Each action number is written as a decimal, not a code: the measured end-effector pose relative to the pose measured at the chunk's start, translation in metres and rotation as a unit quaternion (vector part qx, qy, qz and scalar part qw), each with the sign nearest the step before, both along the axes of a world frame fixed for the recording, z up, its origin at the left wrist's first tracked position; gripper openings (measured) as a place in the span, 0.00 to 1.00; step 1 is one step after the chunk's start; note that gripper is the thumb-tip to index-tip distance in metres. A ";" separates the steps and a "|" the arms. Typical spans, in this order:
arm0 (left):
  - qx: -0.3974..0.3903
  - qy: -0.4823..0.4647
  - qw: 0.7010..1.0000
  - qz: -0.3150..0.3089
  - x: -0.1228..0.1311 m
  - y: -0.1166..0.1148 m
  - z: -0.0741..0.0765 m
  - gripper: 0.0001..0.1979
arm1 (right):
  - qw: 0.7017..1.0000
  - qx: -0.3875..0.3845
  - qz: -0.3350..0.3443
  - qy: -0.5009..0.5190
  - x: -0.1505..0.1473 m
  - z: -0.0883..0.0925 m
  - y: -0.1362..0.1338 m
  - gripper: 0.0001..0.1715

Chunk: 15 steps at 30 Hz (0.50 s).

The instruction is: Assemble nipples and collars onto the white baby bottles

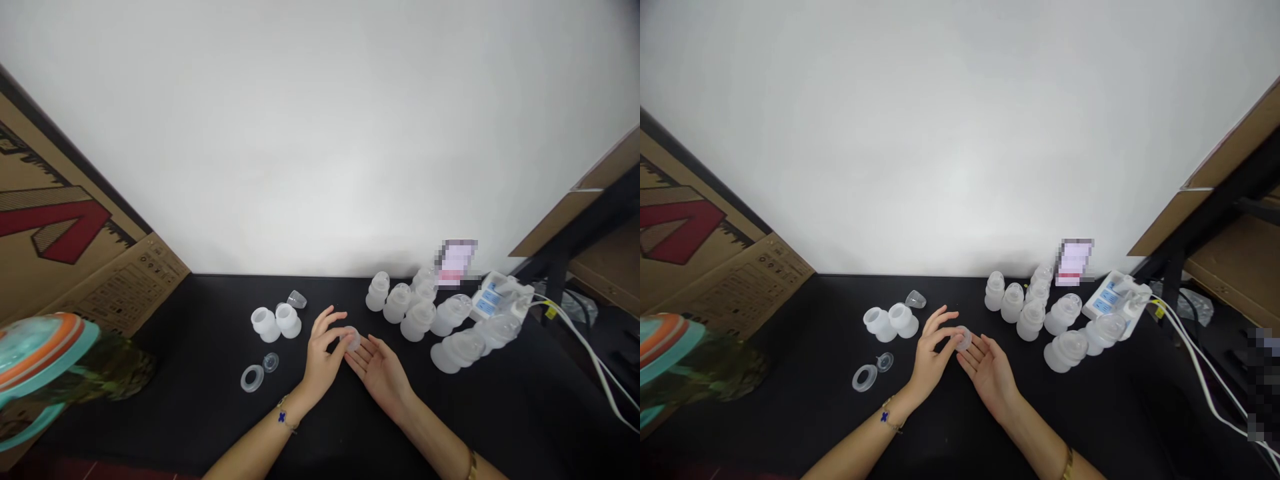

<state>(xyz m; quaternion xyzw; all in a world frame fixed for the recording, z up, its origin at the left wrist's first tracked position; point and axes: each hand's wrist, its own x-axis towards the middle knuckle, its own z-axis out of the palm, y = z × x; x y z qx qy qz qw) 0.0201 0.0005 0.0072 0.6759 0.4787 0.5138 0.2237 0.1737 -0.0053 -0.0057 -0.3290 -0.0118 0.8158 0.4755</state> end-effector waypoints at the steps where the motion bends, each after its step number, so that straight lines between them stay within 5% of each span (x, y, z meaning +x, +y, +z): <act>1: 0.008 -0.005 1.000 0.000 0.000 0.000 0.000 0.04 | 1.000 0.001 0.003 -0.002 0.000 0.000 0.000 0.16; 15: 0.002 0.002 1.000 -0.016 0.000 0.001 0.002 0.07 | 1.000 0.003 0.000 -0.004 0.000 -0.003 0.000 0.13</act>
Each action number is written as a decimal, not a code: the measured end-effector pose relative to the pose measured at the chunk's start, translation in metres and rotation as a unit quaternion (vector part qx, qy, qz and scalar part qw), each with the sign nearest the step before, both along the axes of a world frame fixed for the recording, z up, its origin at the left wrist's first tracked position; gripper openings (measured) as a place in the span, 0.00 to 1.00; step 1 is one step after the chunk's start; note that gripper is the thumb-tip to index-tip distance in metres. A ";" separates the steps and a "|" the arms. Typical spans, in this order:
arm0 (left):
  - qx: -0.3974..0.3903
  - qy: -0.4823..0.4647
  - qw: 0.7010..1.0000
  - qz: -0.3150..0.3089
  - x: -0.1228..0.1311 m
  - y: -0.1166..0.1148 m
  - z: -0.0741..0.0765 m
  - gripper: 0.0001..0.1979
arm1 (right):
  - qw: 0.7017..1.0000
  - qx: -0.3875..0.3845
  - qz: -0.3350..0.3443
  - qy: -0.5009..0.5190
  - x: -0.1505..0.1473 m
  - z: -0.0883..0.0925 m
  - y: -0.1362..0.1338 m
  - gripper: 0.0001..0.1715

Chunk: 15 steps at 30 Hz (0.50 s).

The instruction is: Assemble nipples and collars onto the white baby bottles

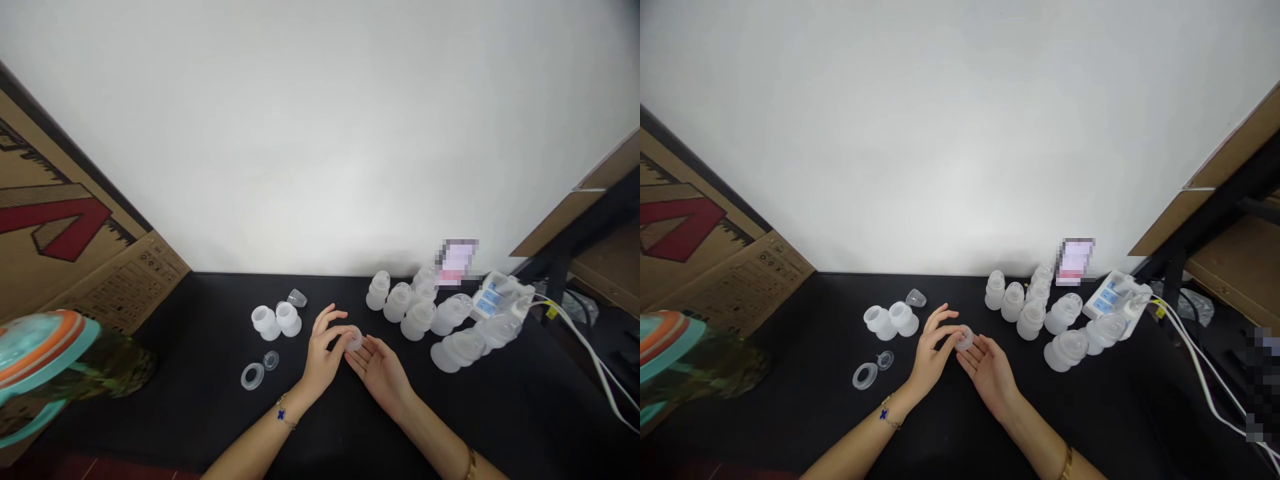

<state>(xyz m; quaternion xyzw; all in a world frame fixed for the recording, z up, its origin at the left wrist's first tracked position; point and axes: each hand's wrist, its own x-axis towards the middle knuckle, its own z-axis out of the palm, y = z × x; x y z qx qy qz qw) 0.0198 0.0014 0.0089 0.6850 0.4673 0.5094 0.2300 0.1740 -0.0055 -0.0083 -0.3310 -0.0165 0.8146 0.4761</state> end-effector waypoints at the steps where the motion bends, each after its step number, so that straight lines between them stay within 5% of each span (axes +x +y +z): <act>1: 0.000 0.002 1.000 0.000 0.000 0.000 0.000 0.06 | 1.000 0.001 -0.001 -0.001 0.000 -0.001 0.000 0.12; 15: -0.003 -0.003 0.999 0.038 -0.001 0.000 0.000 0.05 | 1.000 0.009 0.015 -0.012 0.000 -0.001 0.001 0.13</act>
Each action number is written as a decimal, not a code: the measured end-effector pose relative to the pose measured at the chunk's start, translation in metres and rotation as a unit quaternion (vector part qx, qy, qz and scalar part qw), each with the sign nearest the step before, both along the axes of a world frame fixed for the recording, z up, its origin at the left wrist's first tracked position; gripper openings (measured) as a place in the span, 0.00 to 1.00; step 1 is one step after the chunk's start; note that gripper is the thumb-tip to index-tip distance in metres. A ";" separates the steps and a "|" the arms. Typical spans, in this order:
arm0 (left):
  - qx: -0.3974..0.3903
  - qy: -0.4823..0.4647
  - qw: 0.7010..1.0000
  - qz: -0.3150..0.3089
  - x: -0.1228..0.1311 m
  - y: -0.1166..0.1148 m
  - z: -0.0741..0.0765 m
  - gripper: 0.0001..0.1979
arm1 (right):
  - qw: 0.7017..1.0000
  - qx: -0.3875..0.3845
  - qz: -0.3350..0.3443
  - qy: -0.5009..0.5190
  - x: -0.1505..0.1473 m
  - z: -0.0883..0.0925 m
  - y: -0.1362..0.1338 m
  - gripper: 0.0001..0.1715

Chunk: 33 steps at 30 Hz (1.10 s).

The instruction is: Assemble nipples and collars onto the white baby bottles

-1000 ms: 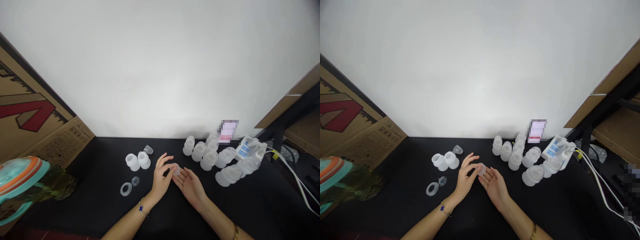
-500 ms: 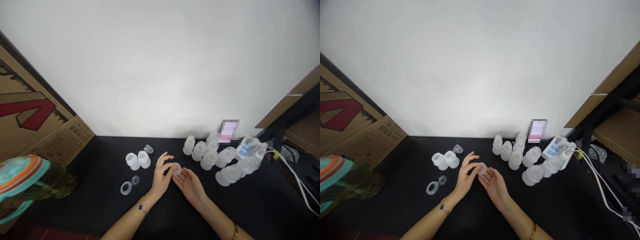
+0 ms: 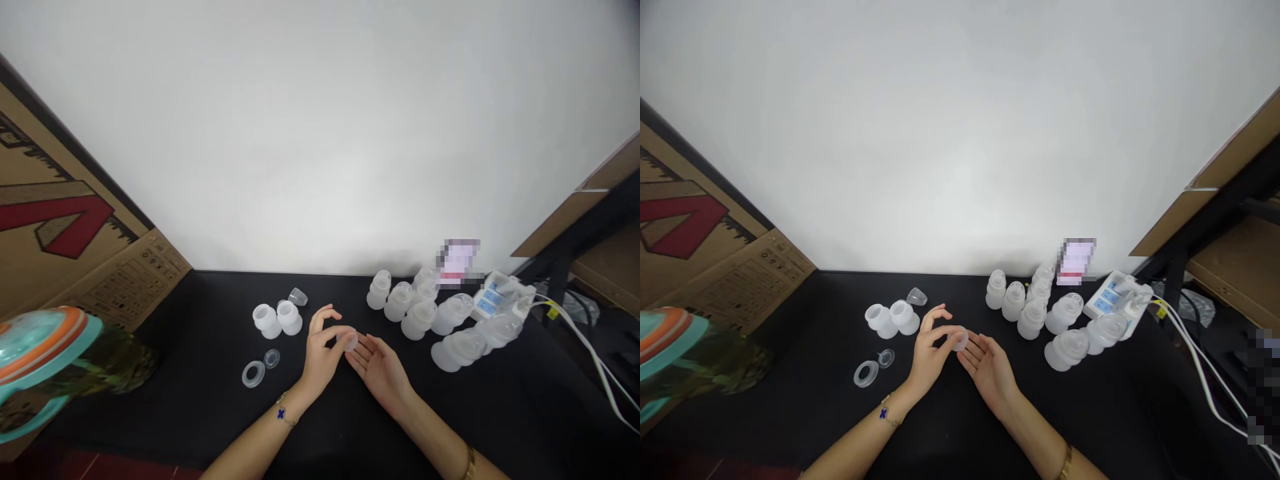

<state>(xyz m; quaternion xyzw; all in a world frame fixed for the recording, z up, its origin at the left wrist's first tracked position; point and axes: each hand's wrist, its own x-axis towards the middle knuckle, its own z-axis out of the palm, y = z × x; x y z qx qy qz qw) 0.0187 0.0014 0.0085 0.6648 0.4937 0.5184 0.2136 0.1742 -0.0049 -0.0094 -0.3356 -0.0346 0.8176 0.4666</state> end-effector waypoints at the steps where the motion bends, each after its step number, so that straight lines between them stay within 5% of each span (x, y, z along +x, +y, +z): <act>1: -0.003 0.005 1.000 -0.002 0.000 0.000 0.000 0.07 | 1.000 -0.001 -0.001 0.002 0.000 0.000 0.000 0.13; 23: -0.085 -0.042 0.994 -0.058 0.006 -0.005 -0.001 0.11 | 1.000 0.003 -0.009 0.021 0.000 0.009 -0.004 0.08; 28: -0.159 -0.239 0.950 -0.124 0.008 -0.002 -0.008 0.26 | 0.999 0.023 -0.009 0.022 0.000 0.010 -0.003 0.13; 33: -0.238 -0.345 0.895 -0.155 0.012 0.002 -0.020 0.29 | 0.999 0.036 -0.018 0.032 0.001 0.013 -0.003 0.14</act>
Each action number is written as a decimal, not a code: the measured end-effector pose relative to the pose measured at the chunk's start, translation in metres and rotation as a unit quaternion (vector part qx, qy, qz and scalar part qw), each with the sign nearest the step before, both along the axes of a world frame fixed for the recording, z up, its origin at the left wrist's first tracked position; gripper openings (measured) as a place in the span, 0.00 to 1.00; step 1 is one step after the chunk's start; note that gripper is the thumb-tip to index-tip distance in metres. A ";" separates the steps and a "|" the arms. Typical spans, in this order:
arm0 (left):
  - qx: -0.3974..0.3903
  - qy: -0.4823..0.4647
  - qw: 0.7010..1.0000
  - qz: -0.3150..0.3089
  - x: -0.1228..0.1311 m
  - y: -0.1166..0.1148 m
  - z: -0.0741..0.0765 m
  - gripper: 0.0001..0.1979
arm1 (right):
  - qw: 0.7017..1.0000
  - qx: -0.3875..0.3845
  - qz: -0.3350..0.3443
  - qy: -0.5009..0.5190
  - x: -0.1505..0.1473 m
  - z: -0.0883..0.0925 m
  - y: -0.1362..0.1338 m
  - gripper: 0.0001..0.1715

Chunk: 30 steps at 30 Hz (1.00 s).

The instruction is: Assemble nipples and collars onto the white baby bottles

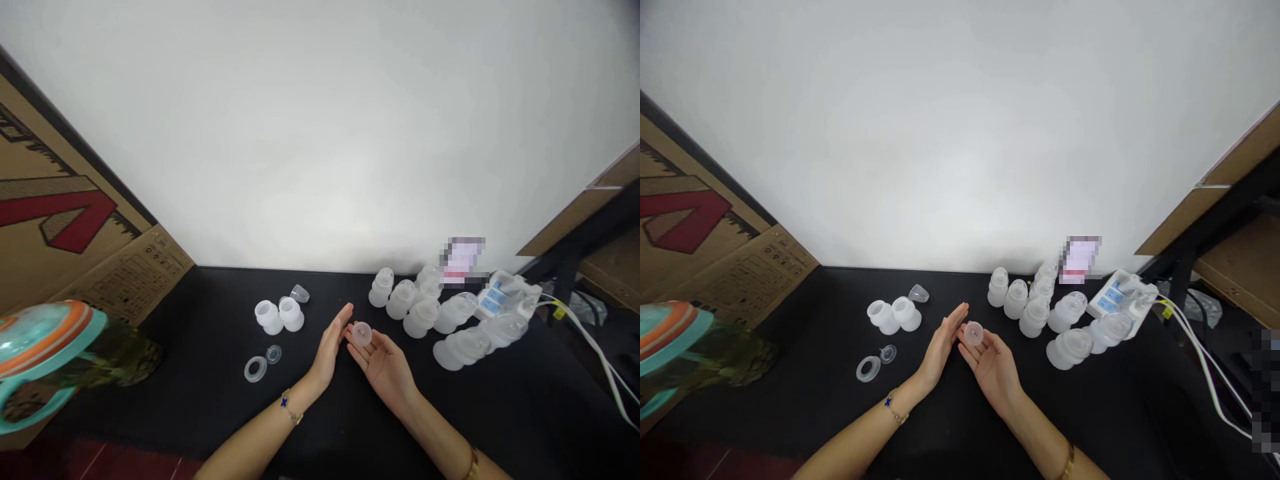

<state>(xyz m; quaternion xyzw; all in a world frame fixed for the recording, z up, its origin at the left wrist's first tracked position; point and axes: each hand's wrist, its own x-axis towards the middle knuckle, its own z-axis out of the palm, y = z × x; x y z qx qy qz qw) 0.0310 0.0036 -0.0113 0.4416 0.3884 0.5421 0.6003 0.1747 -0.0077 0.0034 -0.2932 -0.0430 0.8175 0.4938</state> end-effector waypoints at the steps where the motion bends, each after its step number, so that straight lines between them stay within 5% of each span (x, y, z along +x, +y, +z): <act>1: -0.005 -0.003 1.000 -0.005 0.001 0.000 -0.001 0.29 | 1.000 0.001 -0.003 -0.002 0.000 0.000 0.000 0.13; 10: 0.000 0.045 0.999 -0.020 0.004 -0.001 0.001 0.32 | 0.999 0.033 -0.002 -0.023 0.000 -0.003 -0.001 0.10; 30: 0.112 0.224 0.967 0.036 0.001 -0.001 0.006 0.19 | 0.995 0.050 -0.024 -0.079 0.000 -0.006 0.001 0.10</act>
